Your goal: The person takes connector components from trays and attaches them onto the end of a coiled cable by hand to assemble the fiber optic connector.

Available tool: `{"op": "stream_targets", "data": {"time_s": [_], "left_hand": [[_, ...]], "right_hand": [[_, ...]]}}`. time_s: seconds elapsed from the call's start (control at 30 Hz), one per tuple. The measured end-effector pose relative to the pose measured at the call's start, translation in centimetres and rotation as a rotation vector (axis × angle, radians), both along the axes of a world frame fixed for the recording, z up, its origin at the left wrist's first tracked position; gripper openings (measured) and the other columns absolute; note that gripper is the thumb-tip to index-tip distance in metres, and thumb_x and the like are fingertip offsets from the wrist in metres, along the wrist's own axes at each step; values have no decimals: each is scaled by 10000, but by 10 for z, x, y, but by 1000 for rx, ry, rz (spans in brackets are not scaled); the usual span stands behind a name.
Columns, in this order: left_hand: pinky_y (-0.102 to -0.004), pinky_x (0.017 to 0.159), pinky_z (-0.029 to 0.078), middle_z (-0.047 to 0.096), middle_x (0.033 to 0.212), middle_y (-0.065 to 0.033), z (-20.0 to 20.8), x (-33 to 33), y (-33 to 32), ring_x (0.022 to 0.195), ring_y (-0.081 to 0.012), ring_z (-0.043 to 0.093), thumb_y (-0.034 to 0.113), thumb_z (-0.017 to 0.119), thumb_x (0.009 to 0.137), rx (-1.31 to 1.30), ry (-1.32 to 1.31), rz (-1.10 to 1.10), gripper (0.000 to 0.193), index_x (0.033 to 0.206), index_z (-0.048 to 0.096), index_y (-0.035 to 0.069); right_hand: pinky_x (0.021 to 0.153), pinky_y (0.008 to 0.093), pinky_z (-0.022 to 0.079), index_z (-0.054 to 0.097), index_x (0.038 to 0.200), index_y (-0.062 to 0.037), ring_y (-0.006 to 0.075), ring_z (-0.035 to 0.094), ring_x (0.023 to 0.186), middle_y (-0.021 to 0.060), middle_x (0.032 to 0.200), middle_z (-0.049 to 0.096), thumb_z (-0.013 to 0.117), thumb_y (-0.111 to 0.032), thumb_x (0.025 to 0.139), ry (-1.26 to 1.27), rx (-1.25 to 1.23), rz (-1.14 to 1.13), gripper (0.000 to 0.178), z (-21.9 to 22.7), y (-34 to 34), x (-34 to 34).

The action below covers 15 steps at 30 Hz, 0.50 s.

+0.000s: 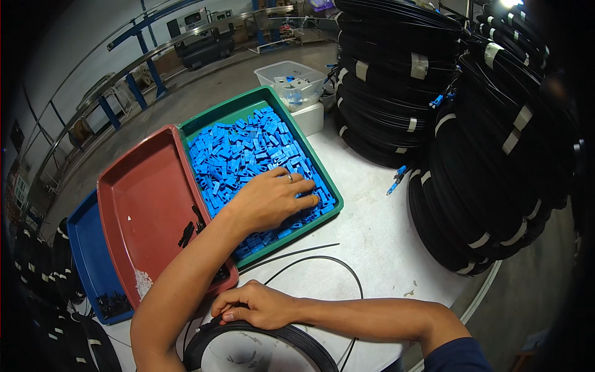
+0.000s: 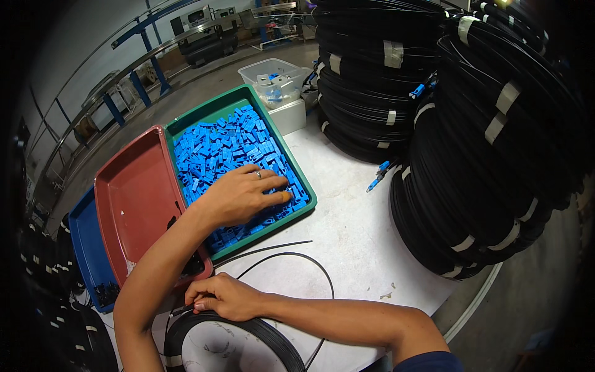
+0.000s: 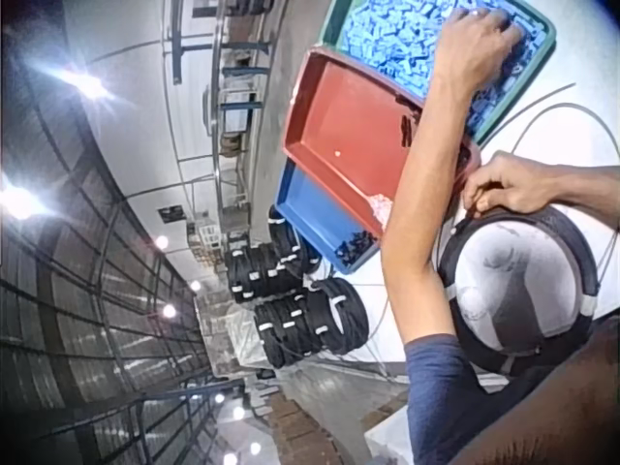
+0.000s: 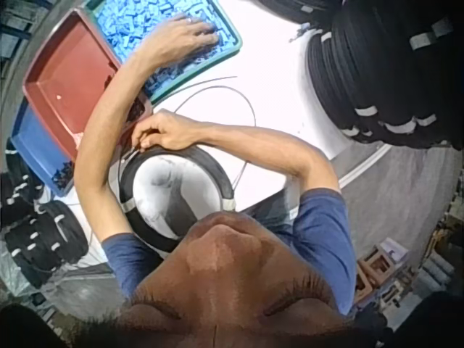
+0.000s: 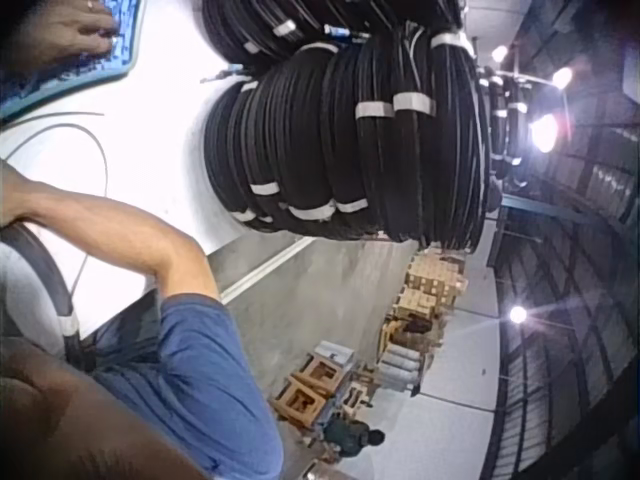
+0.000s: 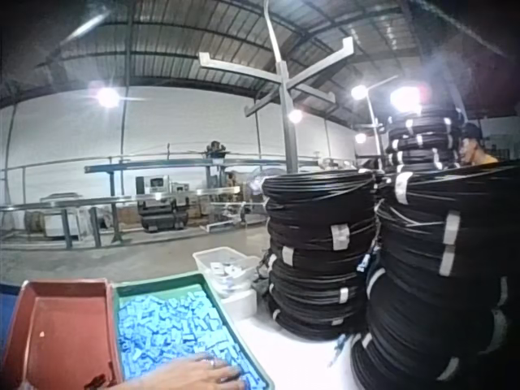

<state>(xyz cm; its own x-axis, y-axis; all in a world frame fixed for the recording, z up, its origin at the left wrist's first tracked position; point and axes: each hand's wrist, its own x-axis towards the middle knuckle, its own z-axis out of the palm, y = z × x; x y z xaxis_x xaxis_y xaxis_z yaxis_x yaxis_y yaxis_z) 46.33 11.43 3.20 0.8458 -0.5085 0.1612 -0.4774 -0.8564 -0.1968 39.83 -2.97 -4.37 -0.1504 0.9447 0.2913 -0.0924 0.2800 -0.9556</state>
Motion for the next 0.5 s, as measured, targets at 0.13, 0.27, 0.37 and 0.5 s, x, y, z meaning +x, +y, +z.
{"op": "stream_targets", "data": {"time_s": [0.13, 0.27, 0.37, 0.5], "left_hand": [[-408, 1030, 465, 643, 1312, -47, 12, 2, 10, 1255, -226, 598, 84, 639, 883, 130, -39, 191, 389, 1258, 652, 186], [-416, 1024, 456, 653, 1299, -48, 15, 0, 22, 1217, -238, 610, 108, 682, 859, 41, -136, 213, 359, 1210, 673, 177], [-415, 1017, 457, 669, 1262, -50, 4, 4, 9, 1194, -237, 621, 135, 694, 851, -35, -214, 171, 348, 1197, 680, 177], [-395, 1010, 465, 683, 1190, -43, -7, 14, -5, 1144, -223, 639, 168, 658, 881, -2, -206, 76, 295, 1174, 681, 183]], "right_hand": [[852, 325, 547, 662, 1119, 25, 195, 719, 915, 130, 977, 746, 641, -63, 988, 6, 6, -14, 159, -2, 0, 0], [842, 329, 543, 659, 1089, 20, 194, 716, 896, 119, 918, 738, 600, -20, 969, 13, 18, -38, 140, 1, -2, -1], [859, 326, 552, 663, 1117, 25, 195, 727, 940, 131, 986, 747, 636, -66, 992, -12, 6, -14, 157, 0, -1, 2], [867, 328, 558, 668, 1127, 33, 208, 741, 967, 141, 1010, 756, 631, -73, 997, -20, -28, -4, 172, 5, -2, 2]]}}
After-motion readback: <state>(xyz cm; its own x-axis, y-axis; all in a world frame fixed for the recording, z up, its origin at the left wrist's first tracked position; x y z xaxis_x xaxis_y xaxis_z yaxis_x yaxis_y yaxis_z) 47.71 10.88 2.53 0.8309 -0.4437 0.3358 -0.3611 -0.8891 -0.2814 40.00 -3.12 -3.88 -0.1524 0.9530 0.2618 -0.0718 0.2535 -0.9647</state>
